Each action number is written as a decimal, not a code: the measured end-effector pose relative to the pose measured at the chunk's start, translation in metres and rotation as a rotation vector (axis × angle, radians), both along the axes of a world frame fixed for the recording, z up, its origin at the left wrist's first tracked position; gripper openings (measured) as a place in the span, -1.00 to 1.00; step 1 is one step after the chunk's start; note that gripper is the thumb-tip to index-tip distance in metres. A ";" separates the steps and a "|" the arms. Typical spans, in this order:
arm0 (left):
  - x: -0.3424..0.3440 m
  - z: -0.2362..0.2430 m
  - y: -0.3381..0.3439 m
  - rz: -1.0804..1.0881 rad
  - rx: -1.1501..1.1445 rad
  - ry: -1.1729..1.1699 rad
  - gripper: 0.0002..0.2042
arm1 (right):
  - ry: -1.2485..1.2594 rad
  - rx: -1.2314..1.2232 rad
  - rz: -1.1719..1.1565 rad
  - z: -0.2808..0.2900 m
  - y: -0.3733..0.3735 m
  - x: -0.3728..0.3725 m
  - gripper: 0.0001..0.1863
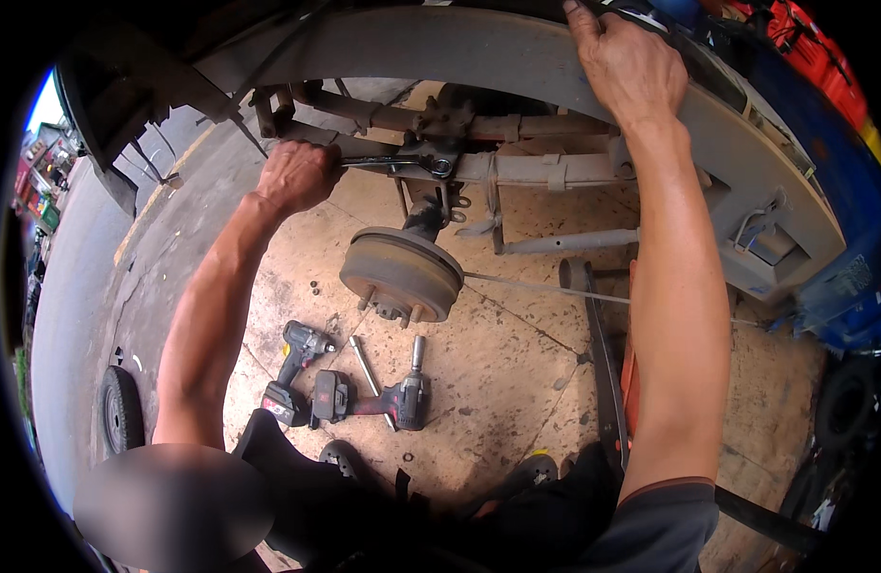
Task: The person removes nuts and a bracket from a U-bolt on a vehicle's axle using a wrench and then pulls the U-bolt off by hand.
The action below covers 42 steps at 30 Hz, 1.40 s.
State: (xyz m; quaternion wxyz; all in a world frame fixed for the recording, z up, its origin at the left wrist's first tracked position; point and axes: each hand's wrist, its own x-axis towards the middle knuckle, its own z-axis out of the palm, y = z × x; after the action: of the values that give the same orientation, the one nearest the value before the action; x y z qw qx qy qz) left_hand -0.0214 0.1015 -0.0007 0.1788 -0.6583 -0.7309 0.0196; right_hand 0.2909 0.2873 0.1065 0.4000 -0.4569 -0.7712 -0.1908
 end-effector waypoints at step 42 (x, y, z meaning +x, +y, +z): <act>0.226 -0.012 -0.044 0.498 0.377 -2.513 -0.85 | -0.124 -0.195 0.062 0.003 0.000 0.003 0.12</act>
State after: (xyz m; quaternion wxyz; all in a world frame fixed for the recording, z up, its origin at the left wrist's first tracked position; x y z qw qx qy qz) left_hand 0.2050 0.0573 -0.0122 -0.5451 -0.0374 -0.4907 -0.6787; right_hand 0.2938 0.2871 0.1090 0.3109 -0.4570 -0.8231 -0.1303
